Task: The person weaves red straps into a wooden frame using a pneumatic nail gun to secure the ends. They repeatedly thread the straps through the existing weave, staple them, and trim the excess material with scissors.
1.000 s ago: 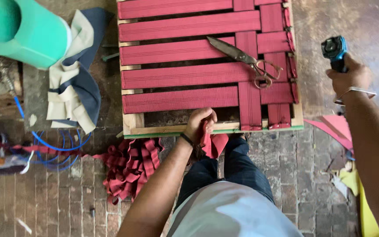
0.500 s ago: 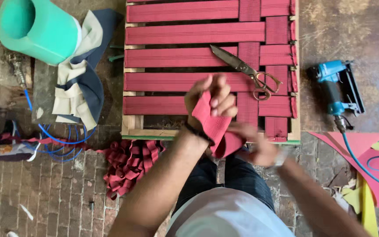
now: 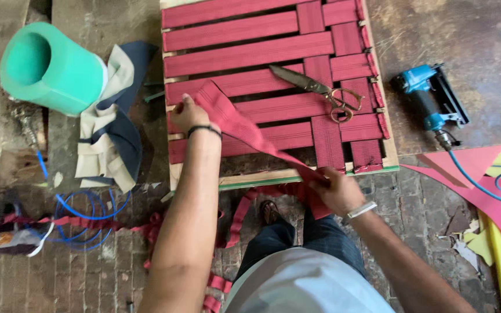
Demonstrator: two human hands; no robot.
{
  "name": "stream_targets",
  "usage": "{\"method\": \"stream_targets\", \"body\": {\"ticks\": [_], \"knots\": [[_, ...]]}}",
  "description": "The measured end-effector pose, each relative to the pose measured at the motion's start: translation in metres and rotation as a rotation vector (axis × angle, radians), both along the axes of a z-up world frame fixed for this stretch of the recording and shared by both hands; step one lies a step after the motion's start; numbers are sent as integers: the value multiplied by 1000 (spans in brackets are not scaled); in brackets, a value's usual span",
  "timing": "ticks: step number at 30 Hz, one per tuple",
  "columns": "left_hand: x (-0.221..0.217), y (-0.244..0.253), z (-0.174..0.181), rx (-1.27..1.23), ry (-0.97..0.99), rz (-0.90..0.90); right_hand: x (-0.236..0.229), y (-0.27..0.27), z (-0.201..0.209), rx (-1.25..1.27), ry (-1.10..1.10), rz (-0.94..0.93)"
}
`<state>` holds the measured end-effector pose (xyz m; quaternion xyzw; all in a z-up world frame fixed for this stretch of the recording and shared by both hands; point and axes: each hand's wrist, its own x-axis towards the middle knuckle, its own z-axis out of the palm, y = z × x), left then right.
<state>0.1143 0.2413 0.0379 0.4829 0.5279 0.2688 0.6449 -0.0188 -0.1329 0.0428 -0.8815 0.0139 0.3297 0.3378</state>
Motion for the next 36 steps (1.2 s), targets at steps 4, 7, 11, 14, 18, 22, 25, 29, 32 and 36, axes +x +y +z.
{"method": "stream_targets", "body": {"ticks": [4, 7, 11, 14, 18, 22, 25, 29, 32, 36], "knots": [[-56, -39, 10, -140, -275, -655, -8, 21, -13, 466, 146, -93], [-126, -81, 14, 214, -1, -1000, -18, 25, -34, 745, 136, -191], [-184, -109, 3, 119, 287, -1051, -36, 22, -52, 779, 257, -487], [-200, -117, -8, -138, 246, -1147, -42, 27, -53, 779, 291, -620], [-183, -122, -18, -246, -68, -1263, -38, 23, -48, 818, 328, -650], [-142, -119, -11, 162, -98, -1077, -43, 18, -51, 655, 247, -337], [-104, -117, 3, -103, -94, -960, -52, 20, -55, 677, 93, -188], [-72, -119, 23, 134, -381, -911, -50, 16, -58, 652, 338, 11], [-65, -125, 25, 132, -394, -976, -44, 3, -48, 522, 305, 72], [-75, -136, 10, -180, -416, -1094, -10, 4, -20, 651, 15, -144]]}}
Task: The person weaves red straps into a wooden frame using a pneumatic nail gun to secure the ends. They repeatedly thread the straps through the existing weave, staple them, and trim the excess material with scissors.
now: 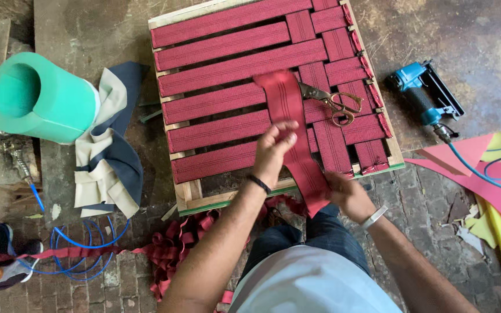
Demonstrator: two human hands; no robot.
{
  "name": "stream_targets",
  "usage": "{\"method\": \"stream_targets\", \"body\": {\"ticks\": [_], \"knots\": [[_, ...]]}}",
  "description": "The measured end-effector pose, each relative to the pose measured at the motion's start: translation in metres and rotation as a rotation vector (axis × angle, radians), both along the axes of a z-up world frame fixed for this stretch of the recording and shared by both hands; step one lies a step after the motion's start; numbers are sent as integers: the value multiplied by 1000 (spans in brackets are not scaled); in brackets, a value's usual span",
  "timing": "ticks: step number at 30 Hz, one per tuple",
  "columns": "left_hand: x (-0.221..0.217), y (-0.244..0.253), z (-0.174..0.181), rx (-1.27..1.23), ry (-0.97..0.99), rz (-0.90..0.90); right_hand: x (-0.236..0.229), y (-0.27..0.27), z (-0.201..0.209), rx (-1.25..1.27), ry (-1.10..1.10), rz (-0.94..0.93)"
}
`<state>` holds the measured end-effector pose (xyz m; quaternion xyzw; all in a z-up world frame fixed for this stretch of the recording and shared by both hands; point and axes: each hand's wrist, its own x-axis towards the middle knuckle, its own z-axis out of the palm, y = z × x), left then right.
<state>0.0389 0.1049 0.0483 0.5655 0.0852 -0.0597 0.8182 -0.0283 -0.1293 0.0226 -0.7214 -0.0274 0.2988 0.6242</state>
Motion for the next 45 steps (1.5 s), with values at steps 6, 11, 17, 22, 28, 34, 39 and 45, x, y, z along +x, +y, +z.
{"method": "stream_targets", "body": {"ticks": [6, 11, 17, 22, 28, 34, 39, 45], "knots": [[-24, -28, -28, -7, 20, -306, 60, 43, 12, 150, 87, -615], [-25, 13, -17, 273, -114, -594, 64, 43, -3, -86, -31, -549], [22, 46, -20, 1126, -44, -399, 21, 7, -35, -221, 280, -432], [64, 8, -23, 1458, 79, -794, 17, 4, -74, -270, 384, -378], [65, -9, -16, 1608, 22, -815, 21, 25, -83, 68, 506, -431], [56, -16, -32, 1668, 58, -749, 39, 38, -66, -94, 591, -356], [63, -17, -48, 1589, 147, -824, 57, 50, -75, 199, 813, -356], [96, 5, -65, 1299, 207, -1165, 51, 62, -109, 265, 786, -561]]}}
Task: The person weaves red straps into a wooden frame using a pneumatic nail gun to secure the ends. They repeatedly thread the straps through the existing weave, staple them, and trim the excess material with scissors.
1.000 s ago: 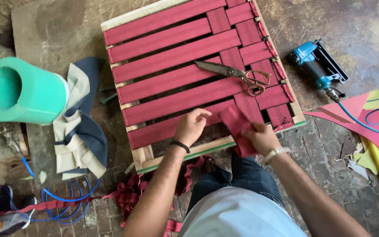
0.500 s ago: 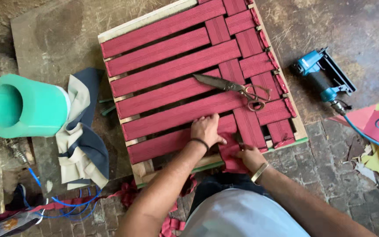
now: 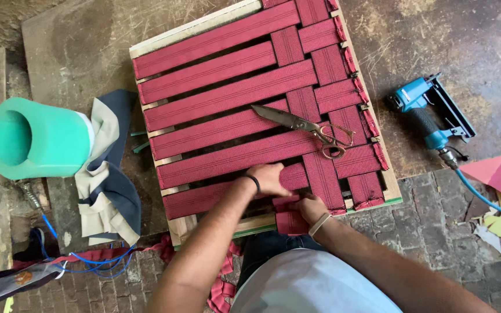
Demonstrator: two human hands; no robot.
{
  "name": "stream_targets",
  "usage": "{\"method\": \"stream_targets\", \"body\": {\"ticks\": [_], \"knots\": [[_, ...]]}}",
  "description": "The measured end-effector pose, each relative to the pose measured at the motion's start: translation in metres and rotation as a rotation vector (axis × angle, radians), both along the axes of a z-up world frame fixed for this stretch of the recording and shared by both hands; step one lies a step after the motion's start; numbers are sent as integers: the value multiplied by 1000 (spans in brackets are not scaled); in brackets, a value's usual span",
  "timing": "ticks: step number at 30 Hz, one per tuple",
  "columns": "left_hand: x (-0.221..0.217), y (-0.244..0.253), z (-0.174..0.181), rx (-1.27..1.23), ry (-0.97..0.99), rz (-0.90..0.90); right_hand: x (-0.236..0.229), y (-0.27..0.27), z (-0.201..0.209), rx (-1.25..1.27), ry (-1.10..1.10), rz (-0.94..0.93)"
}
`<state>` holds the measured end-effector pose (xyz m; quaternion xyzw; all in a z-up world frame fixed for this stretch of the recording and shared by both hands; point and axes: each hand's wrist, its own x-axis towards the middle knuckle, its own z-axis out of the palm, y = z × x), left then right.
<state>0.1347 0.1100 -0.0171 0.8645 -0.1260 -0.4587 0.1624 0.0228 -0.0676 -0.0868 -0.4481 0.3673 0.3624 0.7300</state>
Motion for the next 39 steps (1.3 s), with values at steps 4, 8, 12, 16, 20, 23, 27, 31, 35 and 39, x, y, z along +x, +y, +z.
{"method": "stream_targets", "body": {"ticks": [4, 8, 12, 16, 20, 23, 27, 31, 35, 39], "knots": [[24, 20, -25, -284, 354, 229, -2, 1, -1, 16, 69, -5], [11, 27, -38, -322, 148, 185, 13, 2, 26, 132, 81, -29], [-14, 20, -16, -166, -268, 287, 32, -23, 79, -219, -158, 703], [-12, 19, 14, -309, -354, 529, 75, -47, 121, -1347, -921, 848], [-7, 18, 33, -332, -403, 607, 144, -39, 122, -1665, -1386, 804], [6, 16, 44, -267, -523, 606, 178, -41, 118, -1406, -844, 1102], [23, 22, 51, -256, -682, 689, 189, -55, 113, -1445, -835, 1020], [52, 26, 49, -350, -711, 766, 198, -62, 119, -1635, -931, 641], [87, 23, 46, -376, -679, 802, 176, -34, 131, -1532, -1359, 587], [96, 27, 42, -216, -559, 762, 131, 44, 118, -1130, -1219, 1079]]}}
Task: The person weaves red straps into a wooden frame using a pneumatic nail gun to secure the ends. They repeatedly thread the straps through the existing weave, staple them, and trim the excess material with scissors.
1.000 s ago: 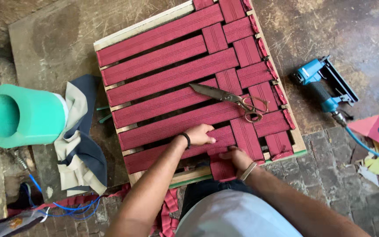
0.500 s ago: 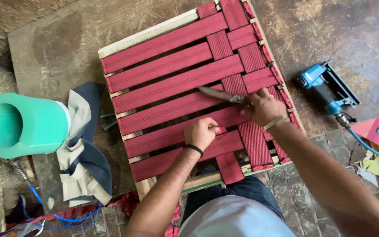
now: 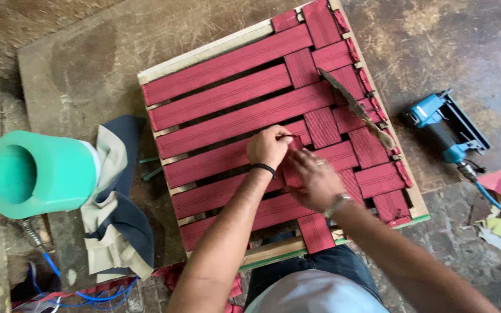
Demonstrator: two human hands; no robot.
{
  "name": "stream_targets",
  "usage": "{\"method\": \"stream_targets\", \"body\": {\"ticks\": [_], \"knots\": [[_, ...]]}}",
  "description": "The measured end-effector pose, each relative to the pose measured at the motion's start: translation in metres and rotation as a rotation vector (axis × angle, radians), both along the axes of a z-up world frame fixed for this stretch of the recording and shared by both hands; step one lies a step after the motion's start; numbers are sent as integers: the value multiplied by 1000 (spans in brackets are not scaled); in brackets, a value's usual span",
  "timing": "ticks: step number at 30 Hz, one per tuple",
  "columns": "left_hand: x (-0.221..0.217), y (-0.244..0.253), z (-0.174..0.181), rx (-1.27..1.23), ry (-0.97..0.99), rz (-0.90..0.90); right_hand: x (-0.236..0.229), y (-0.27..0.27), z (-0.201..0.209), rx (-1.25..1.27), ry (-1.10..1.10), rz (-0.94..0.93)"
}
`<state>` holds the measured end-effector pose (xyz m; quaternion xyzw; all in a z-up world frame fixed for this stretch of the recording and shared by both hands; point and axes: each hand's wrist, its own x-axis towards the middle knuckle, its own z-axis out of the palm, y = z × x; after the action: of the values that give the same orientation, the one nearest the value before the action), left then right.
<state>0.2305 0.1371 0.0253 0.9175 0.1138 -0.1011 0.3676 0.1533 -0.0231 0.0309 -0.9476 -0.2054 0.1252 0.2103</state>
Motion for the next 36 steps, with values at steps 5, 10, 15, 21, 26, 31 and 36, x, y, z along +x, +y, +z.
{"method": "stream_targets", "body": {"ticks": [5, 10, 15, 21, 26, 31, 36], "knots": [[16, 15, -33, 162, -391, -193, 0, 12, -18, -95, -65, 52], [69, 35, -102, 376, 298, -512, 21, 13, -17, -258, 157, 122], [123, 58, -163, 132, 667, -787, 35, 29, -10, -334, 206, 108], [125, 60, -154, 107, 763, -807, 39, 39, 0, -340, 256, 35], [124, 51, -156, 363, 743, -935, 36, 37, 2, -319, 194, 62], [128, 43, -189, 451, 640, -1163, 38, 34, -12, -344, 188, 77], [76, 44, -142, 436, 337, -528, 28, 25, -41, -252, 116, 60]]}}
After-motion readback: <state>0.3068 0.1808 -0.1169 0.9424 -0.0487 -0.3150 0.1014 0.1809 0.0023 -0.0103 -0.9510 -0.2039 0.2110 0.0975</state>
